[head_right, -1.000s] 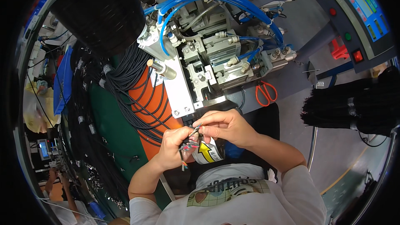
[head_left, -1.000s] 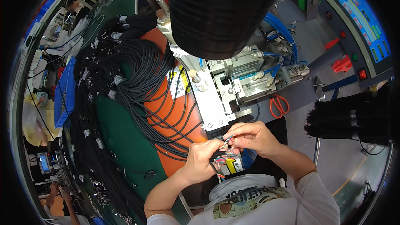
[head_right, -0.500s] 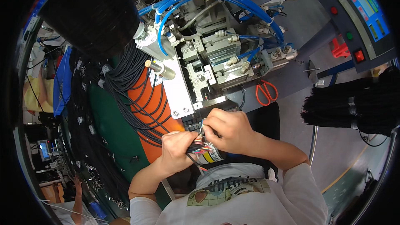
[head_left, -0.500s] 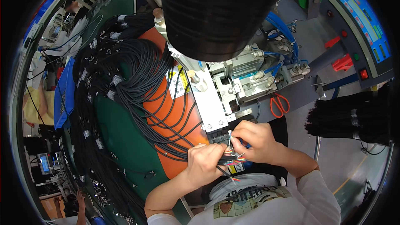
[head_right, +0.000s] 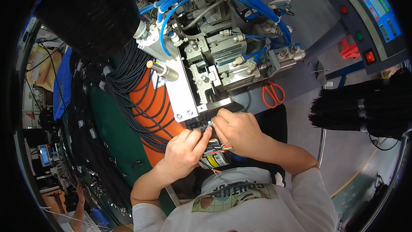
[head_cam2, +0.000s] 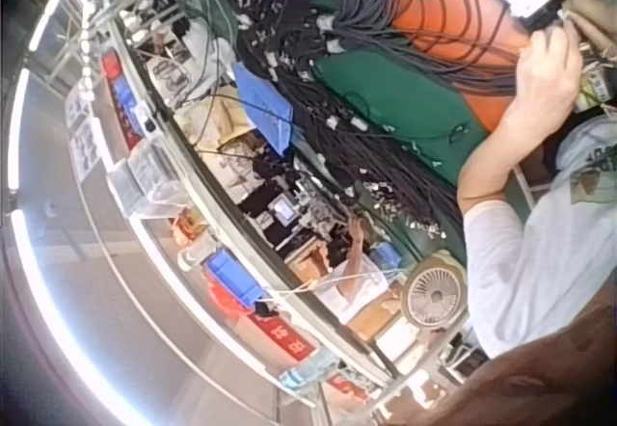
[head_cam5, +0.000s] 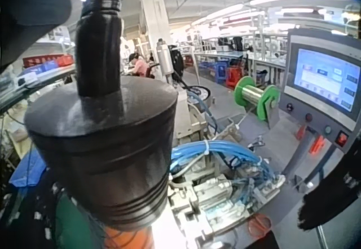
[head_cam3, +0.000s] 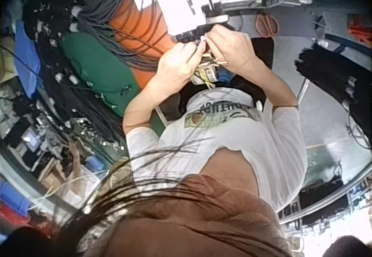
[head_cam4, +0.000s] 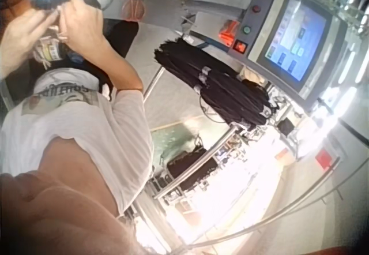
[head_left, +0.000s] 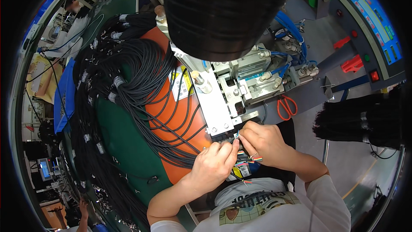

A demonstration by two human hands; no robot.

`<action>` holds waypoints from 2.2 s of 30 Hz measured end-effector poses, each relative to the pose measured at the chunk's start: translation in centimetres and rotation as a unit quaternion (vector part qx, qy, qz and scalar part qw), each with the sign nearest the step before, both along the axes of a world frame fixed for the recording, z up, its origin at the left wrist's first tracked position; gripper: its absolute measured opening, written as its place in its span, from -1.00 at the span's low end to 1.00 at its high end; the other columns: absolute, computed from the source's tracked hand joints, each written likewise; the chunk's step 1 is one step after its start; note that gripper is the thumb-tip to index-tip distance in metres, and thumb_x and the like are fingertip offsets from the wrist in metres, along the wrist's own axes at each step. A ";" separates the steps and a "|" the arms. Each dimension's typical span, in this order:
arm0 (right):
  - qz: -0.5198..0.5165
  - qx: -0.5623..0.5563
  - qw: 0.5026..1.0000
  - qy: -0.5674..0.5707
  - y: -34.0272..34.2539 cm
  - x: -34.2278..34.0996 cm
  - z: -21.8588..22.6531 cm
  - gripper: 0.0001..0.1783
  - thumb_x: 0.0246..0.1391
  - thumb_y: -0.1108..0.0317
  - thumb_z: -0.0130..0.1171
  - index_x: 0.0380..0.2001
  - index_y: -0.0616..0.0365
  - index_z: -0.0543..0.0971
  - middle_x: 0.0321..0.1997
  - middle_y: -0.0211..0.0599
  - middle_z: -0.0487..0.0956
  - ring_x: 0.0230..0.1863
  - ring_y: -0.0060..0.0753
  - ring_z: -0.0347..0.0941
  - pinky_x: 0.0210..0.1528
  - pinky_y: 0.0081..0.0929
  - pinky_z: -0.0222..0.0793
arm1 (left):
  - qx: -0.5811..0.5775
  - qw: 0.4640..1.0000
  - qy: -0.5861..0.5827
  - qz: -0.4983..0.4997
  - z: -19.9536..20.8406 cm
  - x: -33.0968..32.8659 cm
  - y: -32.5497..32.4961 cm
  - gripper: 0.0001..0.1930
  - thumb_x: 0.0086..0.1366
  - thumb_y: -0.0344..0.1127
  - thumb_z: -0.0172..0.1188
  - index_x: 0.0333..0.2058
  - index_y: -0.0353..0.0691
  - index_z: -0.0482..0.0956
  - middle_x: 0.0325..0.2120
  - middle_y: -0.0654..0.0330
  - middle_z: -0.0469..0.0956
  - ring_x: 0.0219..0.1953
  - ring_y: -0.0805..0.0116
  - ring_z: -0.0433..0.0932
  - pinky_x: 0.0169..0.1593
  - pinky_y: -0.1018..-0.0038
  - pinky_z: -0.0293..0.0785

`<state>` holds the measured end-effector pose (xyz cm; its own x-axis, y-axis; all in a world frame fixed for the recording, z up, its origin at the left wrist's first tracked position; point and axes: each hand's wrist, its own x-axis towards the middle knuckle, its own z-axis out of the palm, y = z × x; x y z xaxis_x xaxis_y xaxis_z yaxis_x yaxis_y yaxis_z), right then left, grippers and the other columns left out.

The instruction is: The person processes a bundle of cables by feeding individual wire ends into a machine one by one by hand, then lifts the bundle.

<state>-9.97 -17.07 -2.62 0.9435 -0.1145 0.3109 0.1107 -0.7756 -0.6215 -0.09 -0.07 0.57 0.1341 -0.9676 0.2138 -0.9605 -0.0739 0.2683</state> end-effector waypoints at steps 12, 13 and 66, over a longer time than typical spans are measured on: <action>0.020 -0.043 0.998 0.032 -0.5 0.2 0.4 -0.83 -0.10 0.46 0.24 -0.39 0.28 0.54 -0.46 -0.25 0.46 -0.60 -0.25 0.45 -0.58 -0.40 0.35 | 0.067 0.998 -0.020 0.003 1.2 0.3 -1.1 -0.54 -0.02 -0.43 0.14 -0.07 -0.45 0.49 -0.44 0.18 0.33 -0.42 0.32 0.40 -0.42 0.49 0.44; 0.030 -0.036 0.998 0.043 -0.7 0.3 0.2 -0.83 -0.09 0.45 0.24 -0.38 0.28 0.54 -0.45 -0.25 0.47 -0.59 -0.26 0.46 -0.59 -0.40 0.35 | 0.064 0.997 -0.029 -0.006 1.2 0.5 -1.3 -0.63 0.06 -0.44 0.13 -0.11 -0.46 0.50 -0.43 0.19 0.35 -0.41 0.37 0.42 -0.45 0.54 0.47; 0.070 0.668 0.729 0.132 0.0 -0.2 -0.6 -0.81 0.17 0.49 0.09 -0.21 0.37 0.59 -0.26 -0.23 0.56 -0.44 -0.59 0.49 -0.46 -0.72 0.34 | -0.086 0.976 0.184 0.077 -1.0 0.3 0.5 -0.78 -0.07 -0.43 0.28 -0.42 -0.24 0.44 -0.61 0.16 0.47 -0.58 0.14 0.52 -0.48 0.35 0.42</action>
